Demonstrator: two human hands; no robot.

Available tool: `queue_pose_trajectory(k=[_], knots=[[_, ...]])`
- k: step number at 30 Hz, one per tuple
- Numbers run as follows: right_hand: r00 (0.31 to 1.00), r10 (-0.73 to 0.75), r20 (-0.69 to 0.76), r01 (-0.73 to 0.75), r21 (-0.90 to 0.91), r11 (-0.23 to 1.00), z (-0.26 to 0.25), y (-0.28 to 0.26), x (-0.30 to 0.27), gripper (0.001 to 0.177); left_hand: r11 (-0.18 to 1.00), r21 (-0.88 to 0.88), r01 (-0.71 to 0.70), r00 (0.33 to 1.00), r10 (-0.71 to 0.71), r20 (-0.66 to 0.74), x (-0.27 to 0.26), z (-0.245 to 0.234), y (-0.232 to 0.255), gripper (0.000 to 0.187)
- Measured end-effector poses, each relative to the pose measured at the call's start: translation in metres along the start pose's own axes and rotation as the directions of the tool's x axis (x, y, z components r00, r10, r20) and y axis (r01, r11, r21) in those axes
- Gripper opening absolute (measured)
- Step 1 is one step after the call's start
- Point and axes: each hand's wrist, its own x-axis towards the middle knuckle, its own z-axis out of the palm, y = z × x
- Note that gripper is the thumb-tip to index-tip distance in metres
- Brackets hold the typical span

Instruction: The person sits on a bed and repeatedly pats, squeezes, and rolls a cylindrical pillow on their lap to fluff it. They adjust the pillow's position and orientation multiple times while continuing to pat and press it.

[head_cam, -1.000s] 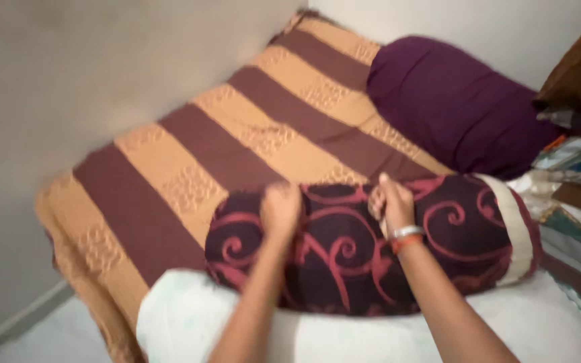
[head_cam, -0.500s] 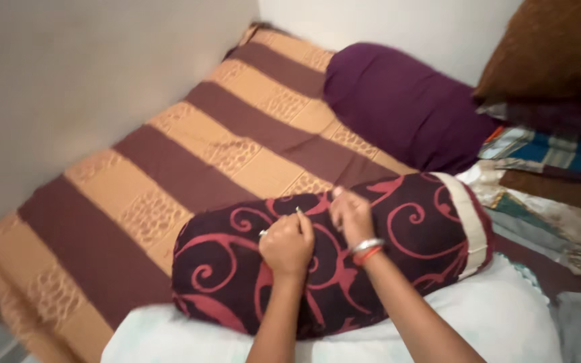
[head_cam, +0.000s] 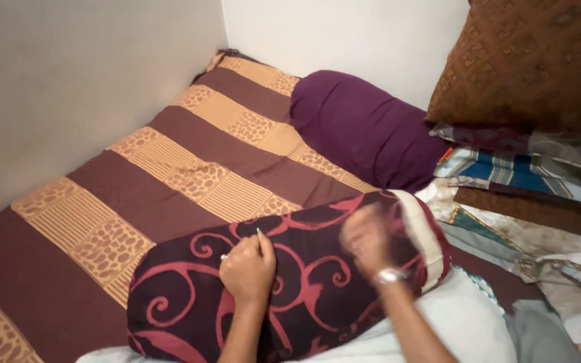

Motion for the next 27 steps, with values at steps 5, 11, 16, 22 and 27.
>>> queue_pose_trajectory(k=[5,11,16,22,27], knots=[[0.876,0.389,0.283,-0.186,-0.546,0.817,0.005,-0.002,0.036,0.063,0.999,0.004,-0.050,0.994,0.050,-0.093,0.005,0.002,-0.002,0.035],[0.903,-0.404,0.149,0.361,-0.774,0.521,0.024,-0.178,0.039,0.032,1.000,-0.005,0.030,1.000,-0.030,-0.011,0.002,0.006,0.000,0.037],[0.934,-0.255,-0.251,0.224,-0.145,0.964,-0.025,-0.075,0.019,0.035,0.999,-0.007,0.043,0.999,-0.042,0.017,0.003,0.008,-0.001,0.036],[0.969,0.118,-0.219,-0.196,-0.383,0.903,-0.054,-0.070,0.036,0.035,1.000,0.005,0.023,1.000,-0.023,0.009,-0.003,0.011,-0.005,0.036],[0.868,-0.471,-0.157,0.292,-0.607,0.739,-0.020,-0.180,0.045,0.037,0.999,0.030,0.024,0.999,-0.025,0.027,0.000,0.014,-0.002,0.036]])
